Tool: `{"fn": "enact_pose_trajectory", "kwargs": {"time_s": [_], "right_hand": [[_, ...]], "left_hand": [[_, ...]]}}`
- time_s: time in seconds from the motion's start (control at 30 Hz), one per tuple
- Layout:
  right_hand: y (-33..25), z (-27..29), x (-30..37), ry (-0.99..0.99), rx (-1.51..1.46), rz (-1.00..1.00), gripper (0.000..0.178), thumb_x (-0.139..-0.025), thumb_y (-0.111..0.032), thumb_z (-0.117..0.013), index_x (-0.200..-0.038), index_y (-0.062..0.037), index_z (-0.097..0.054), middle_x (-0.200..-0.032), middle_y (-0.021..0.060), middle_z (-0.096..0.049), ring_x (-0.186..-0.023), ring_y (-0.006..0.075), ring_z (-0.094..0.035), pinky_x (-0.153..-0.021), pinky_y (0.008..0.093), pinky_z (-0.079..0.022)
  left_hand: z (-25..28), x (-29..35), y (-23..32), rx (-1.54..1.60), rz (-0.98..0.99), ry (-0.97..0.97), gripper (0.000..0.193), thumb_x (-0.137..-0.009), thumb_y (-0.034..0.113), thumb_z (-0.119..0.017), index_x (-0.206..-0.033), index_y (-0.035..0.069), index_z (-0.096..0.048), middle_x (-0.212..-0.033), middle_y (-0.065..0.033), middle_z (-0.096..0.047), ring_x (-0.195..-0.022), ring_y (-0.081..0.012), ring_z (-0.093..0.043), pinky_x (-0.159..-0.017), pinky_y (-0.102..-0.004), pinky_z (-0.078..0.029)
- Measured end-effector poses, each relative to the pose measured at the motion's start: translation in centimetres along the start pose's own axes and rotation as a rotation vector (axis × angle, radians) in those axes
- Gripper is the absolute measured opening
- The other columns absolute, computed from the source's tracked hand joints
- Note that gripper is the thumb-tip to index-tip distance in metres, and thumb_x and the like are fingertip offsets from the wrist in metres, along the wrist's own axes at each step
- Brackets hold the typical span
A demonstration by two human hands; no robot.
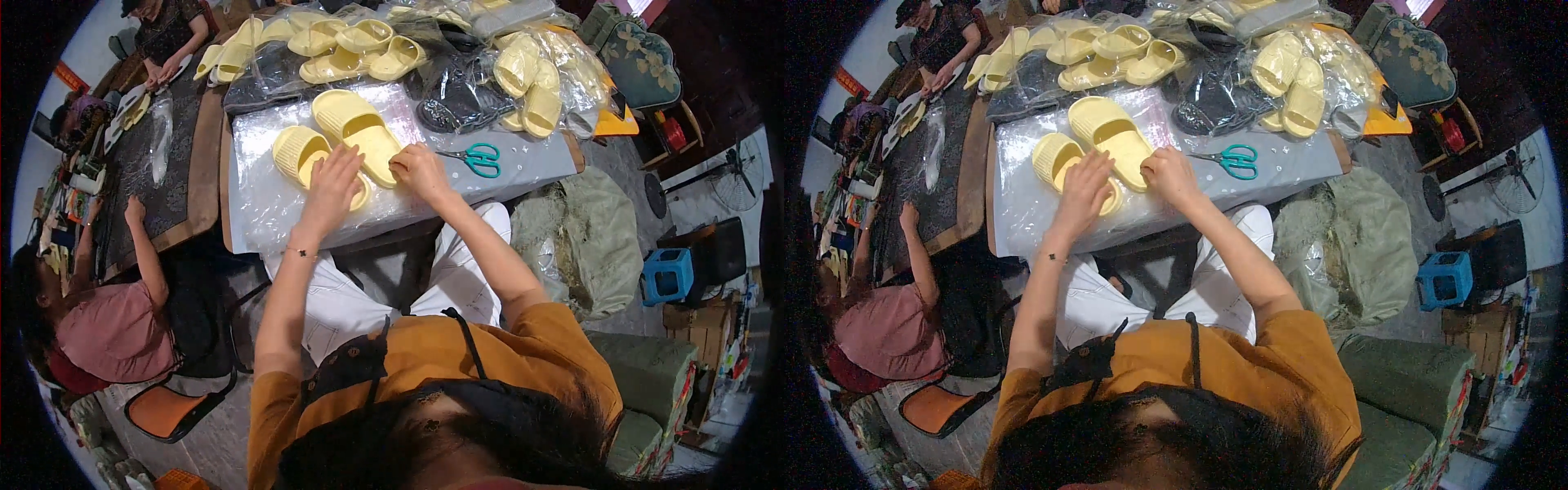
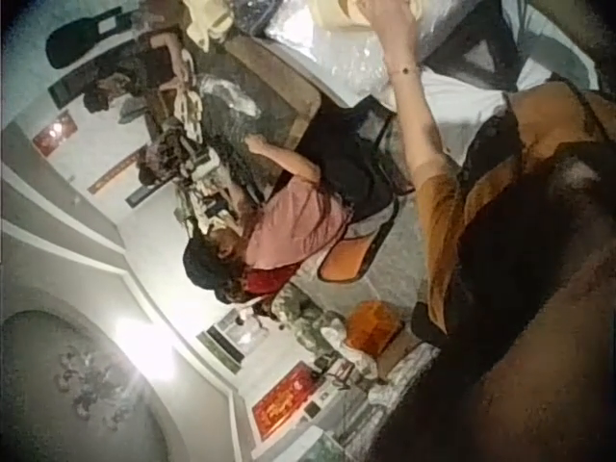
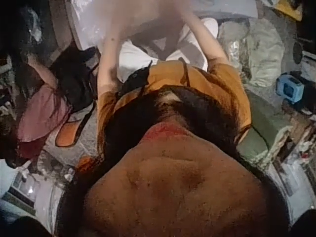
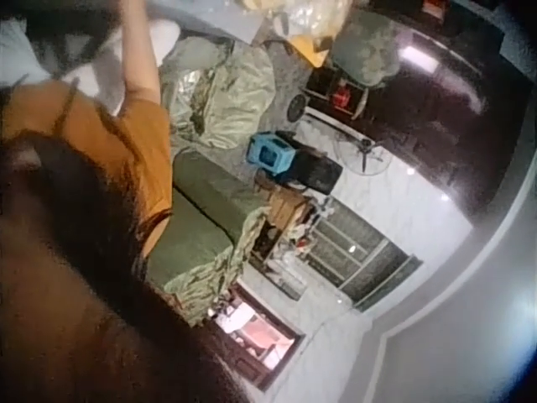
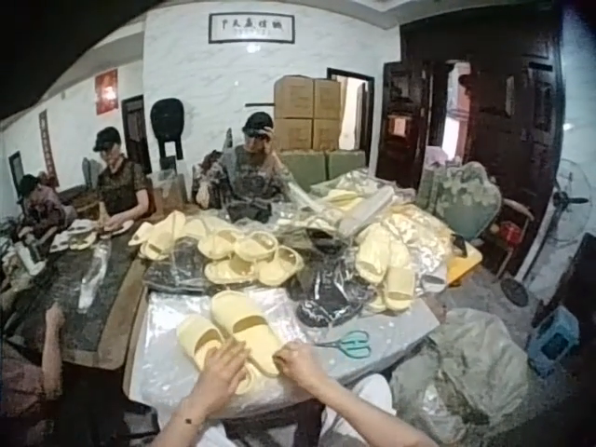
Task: The recorder is packing various pairs of plastic slippers into individual plastic bags, trimming loose threads with scissors, and then placing the packed items into a large bulk sack.
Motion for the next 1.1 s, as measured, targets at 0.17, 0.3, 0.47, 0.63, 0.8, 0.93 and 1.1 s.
{"fn": "enact_pose_trajectory", "kwargs": {"time_s": [0.17, 0.3, 0.47, 0.63, 0.8, 0.93, 1.1], "right_hand": [[0.5, -1.1, 0.5, 0.046, 0.052, -0.033, 0.006, -0.074, -0.017, -0.073, -0.074, -0.0117, -0.075, -0.075, 0.0063, -0.067, -0.081, 0.0276, -0.064, -0.074, 0.0408, -0.052], [0.9, -1.7, 0.6, 0.006, 0.233, 0.052, 0.005, -0.072, -0.018, -0.070, -0.068, -0.0154, -0.072, -0.077, 0.0045, -0.067, -0.084, 0.0245, -0.064, -0.076, 0.0403, -0.049], [0.5, -1.5, -0.1, -0.087, 0.332, 0.088, 0.008, -0.068, -0.016, -0.065, -0.065, -0.0112, -0.070, -0.079, 0.0049, -0.066, -0.088, 0.0244, -0.065, -0.080, 0.0426, -0.048], [-1.1, -2.5, -0.9, -0.180, 0.468, 0.110, 0.013, -0.072, -0.017, -0.064, -0.072, -0.0084, -0.074, -0.083, 0.0104, -0.069, -0.089, 0.0270, -0.065, -0.083, 0.0419, -0.048], [-3.5, -1.6, -1.0, -0.201, 0.554, 0.138, 0.015, -0.075, -0.018, -0.063, -0.072, -0.0082, -0.074, -0.082, 0.0096, -0.070, -0.091, 0.0254, -0.064, -0.083, 0.0383, -0.046], [-3.8, -1.5, -1.2, -0.201, 0.547, 0.108, 0.015, -0.074, -0.018, -0.063, -0.073, -0.0081, -0.075, -0.081, 0.0097, -0.069, -0.090, 0.0257, -0.064, -0.082, 0.0388, -0.047], [1.2, -3.0, -1.4, -0.208, 0.271, -0.136, 0.013, -0.071, -0.016, -0.066, -0.074, -0.0076, -0.075, -0.078, 0.0140, -0.070, -0.080, 0.0312, -0.069, -0.076, 0.0416, -0.053]], "left_hand": [[-2.9, 1.2, -0.7, -0.116, 0.138, -0.157, 0.051, -0.095, 0.023, -0.059, -0.144, 0.013, -0.047, -0.155, -0.0016, -0.040, -0.151, -0.0224, -0.021, -0.113, -0.0639, -0.018], [-3.6, 1.1, -0.8, -0.071, 0.153, -0.145, 0.050, -0.095, 0.021, -0.058, -0.143, 0.013, -0.048, -0.153, -0.0024, -0.042, -0.150, -0.0231, -0.023, -0.115, -0.0608, -0.016], [-3.8, 0.5, -0.5, -0.107, 0.153, -0.158, 0.051, -0.092, 0.019, -0.058, -0.142, 0.010, -0.049, -0.153, -0.0034, -0.043, -0.149, -0.0249, -0.026, -0.115, -0.0596, -0.016], [-4.1, 1.1, -0.9, -0.107, 0.119, -0.155, 0.051, -0.092, 0.018, -0.058, -0.142, 0.009, -0.049, -0.152, -0.0045, -0.043, -0.148, -0.0276, -0.026, -0.115, -0.0588, -0.015], [-4.1, 1.0, -0.9, -0.106, 0.140, -0.186, 0.052, -0.093, 0.016, -0.055, -0.144, 0.010, -0.048, -0.153, -0.0054, -0.043, -0.148, -0.0291, -0.027, -0.115, -0.0593, -0.015], [-4.3, 0.9, -0.8, -0.116, 0.133, -0.178, 0.051, -0.093, 0.016, -0.055, -0.144, 0.009, -0.047, -0.153, -0.0057, -0.042, -0.148, -0.0293, -0.026, -0.115, -0.0591, -0.015], [-4.4, 0.8, -0.7, -0.109, 0.145, -0.176, 0.053, -0.093, 0.016, -0.055, -0.144, 0.010, -0.046, -0.153, -0.0055, -0.042, -0.148, -0.0289, -0.027, -0.116, -0.0583, -0.015]]}}
Point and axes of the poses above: each hand's wrist, its own x-axis away from the middle knuckle, its own z-axis out of the back of the hand, y = z × x, the point moved 2 cm from there along -x, towards the middle knuckle
